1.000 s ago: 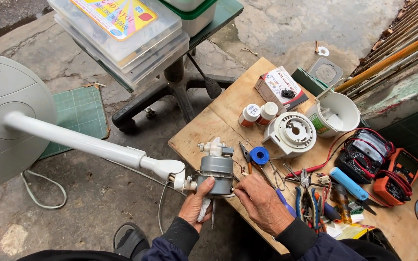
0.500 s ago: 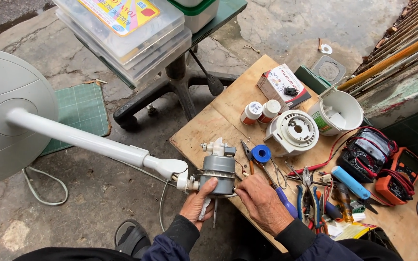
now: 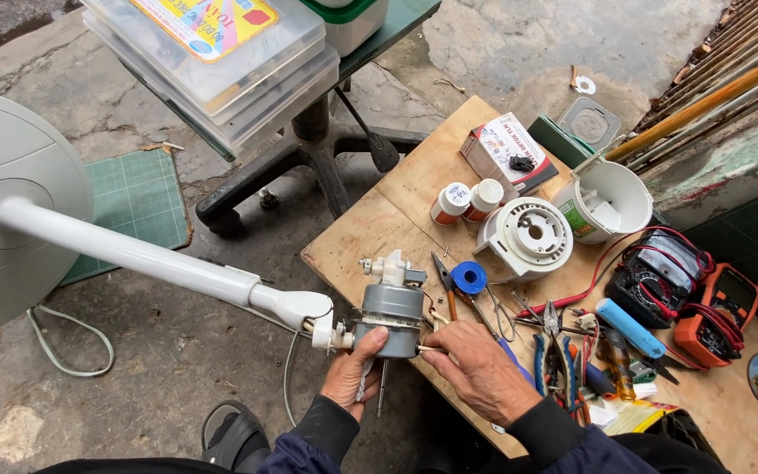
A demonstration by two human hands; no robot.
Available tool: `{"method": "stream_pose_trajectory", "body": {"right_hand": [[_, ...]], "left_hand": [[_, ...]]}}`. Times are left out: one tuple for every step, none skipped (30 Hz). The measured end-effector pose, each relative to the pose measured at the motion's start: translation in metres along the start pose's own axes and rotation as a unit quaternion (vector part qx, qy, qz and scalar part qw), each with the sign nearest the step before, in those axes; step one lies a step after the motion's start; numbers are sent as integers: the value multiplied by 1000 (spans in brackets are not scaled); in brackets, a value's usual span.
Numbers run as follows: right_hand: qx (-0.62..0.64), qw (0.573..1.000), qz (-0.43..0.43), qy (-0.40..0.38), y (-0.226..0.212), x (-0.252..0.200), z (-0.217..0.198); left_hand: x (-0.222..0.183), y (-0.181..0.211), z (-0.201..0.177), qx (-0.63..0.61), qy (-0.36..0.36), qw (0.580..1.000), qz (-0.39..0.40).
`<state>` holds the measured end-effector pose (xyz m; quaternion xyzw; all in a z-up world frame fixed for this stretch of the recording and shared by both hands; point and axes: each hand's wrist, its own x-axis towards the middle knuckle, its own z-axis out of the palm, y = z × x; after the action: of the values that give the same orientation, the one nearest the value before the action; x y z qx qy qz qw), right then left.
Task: The person is disassembling a fan motor assembly using a screwdriver to inspect the internal components.
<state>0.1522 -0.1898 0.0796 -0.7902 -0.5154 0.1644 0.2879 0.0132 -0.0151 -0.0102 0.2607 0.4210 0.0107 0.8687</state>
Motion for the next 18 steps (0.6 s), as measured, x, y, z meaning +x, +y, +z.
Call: {"method": "stream_pose_trajectory", "body": {"right_hand": [[-9,1000,-4,-23,-1,1,-5],[-9,1000,-4,-25,4,1,-5],[-43,998,-47,-11,10,1,-4],[-78,993,-90,3,16,2,-4],[-79,993,-90,3,11,3,-7],[-76,991,-106,6,7,4,-10],[-73,990,-122,10,3,6,-12],[-73,990,-123,8,7,4,-9],[-87,990,-112,-4,11,1,-6],[-102,990,-101,-17,15,-1,-2],[-101,990,-102,-18,18,-2,1],[-93,991,-97,-21,20,-3,4],[-84,992,-93,-25,23,-4,6],[-84,992,-92,-26,22,-4,7],[-89,991,-91,-32,20,-4,7],[-93,991,-91,-39,18,-3,7],[-93,991,-92,-40,18,-3,8],[-90,991,-88,-40,17,-3,9]], "left_hand": [[0,0,-1,-2,1,1000,12],[0,1,-2,-3,3,1000,12],[-1,2,-3,6,7,1000,3],[0,3,-2,15,11,1000,-5],[1,1,-3,14,11,1000,-5],[3,-1,-4,2,2,1000,1],[5,-3,-5,-10,-6,1000,7],[5,-3,-5,-11,-5,1000,7],[6,-3,-6,-4,-9,1000,5],[6,-4,-7,3,-12,1000,3],[7,-5,-7,3,-11,1000,3],[8,-6,-8,1,-9,1000,-3],[9,-7,-8,-2,-6,1000,-9],[8,-7,-8,-2,-6,1000,-9],[8,-7,-7,5,-9,1000,-13],[7,-7,-8,12,-12,1000,-15],[10,-9,-10,11,-12,1000,-15],[13,-12,-13,6,-27,999,-16]]}}
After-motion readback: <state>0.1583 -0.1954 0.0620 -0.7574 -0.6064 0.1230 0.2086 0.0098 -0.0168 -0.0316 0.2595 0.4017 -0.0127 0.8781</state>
